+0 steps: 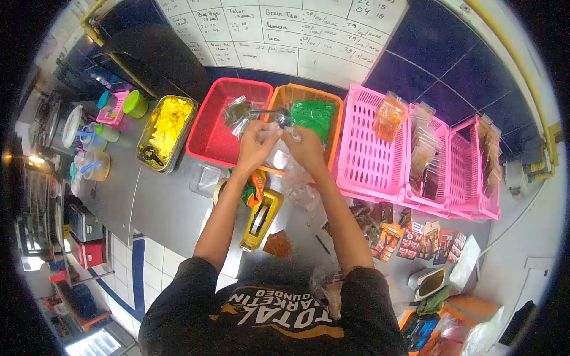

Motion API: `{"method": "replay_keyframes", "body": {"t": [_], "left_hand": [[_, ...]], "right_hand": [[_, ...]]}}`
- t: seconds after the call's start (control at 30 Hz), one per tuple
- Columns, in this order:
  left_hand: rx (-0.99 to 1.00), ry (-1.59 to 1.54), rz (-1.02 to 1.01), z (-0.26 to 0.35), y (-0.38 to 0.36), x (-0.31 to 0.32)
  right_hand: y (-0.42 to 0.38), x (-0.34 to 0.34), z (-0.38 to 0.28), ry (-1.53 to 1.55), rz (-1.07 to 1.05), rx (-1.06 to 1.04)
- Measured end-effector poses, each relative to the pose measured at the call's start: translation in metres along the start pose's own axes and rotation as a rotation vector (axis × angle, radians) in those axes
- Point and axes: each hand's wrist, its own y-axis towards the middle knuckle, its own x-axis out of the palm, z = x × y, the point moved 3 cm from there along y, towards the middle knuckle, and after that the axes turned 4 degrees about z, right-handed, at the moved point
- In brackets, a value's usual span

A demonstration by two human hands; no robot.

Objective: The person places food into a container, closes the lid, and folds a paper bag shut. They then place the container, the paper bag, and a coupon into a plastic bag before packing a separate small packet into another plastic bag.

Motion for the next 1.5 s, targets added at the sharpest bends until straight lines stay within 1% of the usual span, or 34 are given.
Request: {"method": "replay_keyframes", "body": {"t": [0.07,0.13,0.17,0.23,0.27,0.33,0.37,0.43,0.53,0.63,0.73,0.83,0.87,0.97,1.07,1.17,1.27,1.37,1.47,1.5], "left_hand": [[-0.082,-0.008,-0.014,-0.001,-0.002,0.002],[-0.324,-0.217,-0.063,-0.009,-0.004,0.004],[-0.446,-0.322,-0.087,-0.013,-0.006,0.005],[-0.515,-0.465,-0.091,-0.012,-0.007,0.005],[-0.548,-0.536,-0.092,-0.012,-0.007,0.005],[-0.612,-0.589,-0.09,-0.011,-0.006,0.005],[-0.643,-0.615,-0.088,-0.01,-0.005,0.005],[-0.639,-0.642,-0.081,-0.021,-0.005,0.01],[-0.637,-0.679,-0.075,-0.025,-0.005,0.012],[-0.634,-0.71,-0.079,-0.023,-0.006,0.011],[-0.632,-0.714,-0.069,-0.022,-0.008,0.01],[-0.64,-0.761,-0.053,-0.023,-0.008,0.008],[-0.645,-0.786,-0.047,-0.024,-0.008,0.007],[-0.575,-0.629,-0.09,-0.03,-0.008,0.005],[-0.283,-0.32,0.047,-0.018,-0.009,-0.001],[-0.072,-0.088,0.088,-0.009,-0.006,-0.003],[-0.137,-0.06,0.081,0.0,-0.002,0.001],[-0.444,-0.411,-0.047,-0.032,-0.002,0.013],[-0.271,-0.204,-0.016,-0.013,0.001,0.009],[-0.286,-0.21,-0.007,-0.018,-0.001,0.012]], "right_hand": [[-0.001,0.001,0.004,-0.041,0.021,-0.001],[0.0,-0.003,-0.003,-0.063,0.004,-0.003],[0.001,-0.001,0.002,-0.069,0.028,-0.021],[0.004,0.003,0.01,-0.081,0.077,-0.058],[0.004,0.005,0.015,-0.012,0.071,-0.068],[0.001,0.003,-0.001,0.127,0.058,-0.09],[0.001,0.002,-0.008,0.133,0.024,-0.101],[-0.001,0.0,-0.019,0.144,-0.043,-0.121],[0.003,0.0,-0.014,0.143,-0.071,-0.007],[0.005,0.004,-0.002,0.214,-0.045,-0.03],[0.005,0.01,0.008,0.249,-0.015,0.021],[0.003,0.004,0.0,0.179,0.026,0.03],[0.003,0.004,0.001,0.209,0.029,0.048],[0.004,0.004,0.006,0.265,0.044,0.078],[0.003,0.001,0.002,0.248,0.038,0.066],[0.003,0.0,0.003,0.221,-0.008,0.066],[0.003,0.003,0.006,0.222,-0.015,0.067],[0.003,0.002,0.006,0.232,-0.007,0.031],[0.001,0.001,0.002,0.192,0.008,-0.003],[0.001,0.001,0.002,0.194,0.01,-0.009]]}}
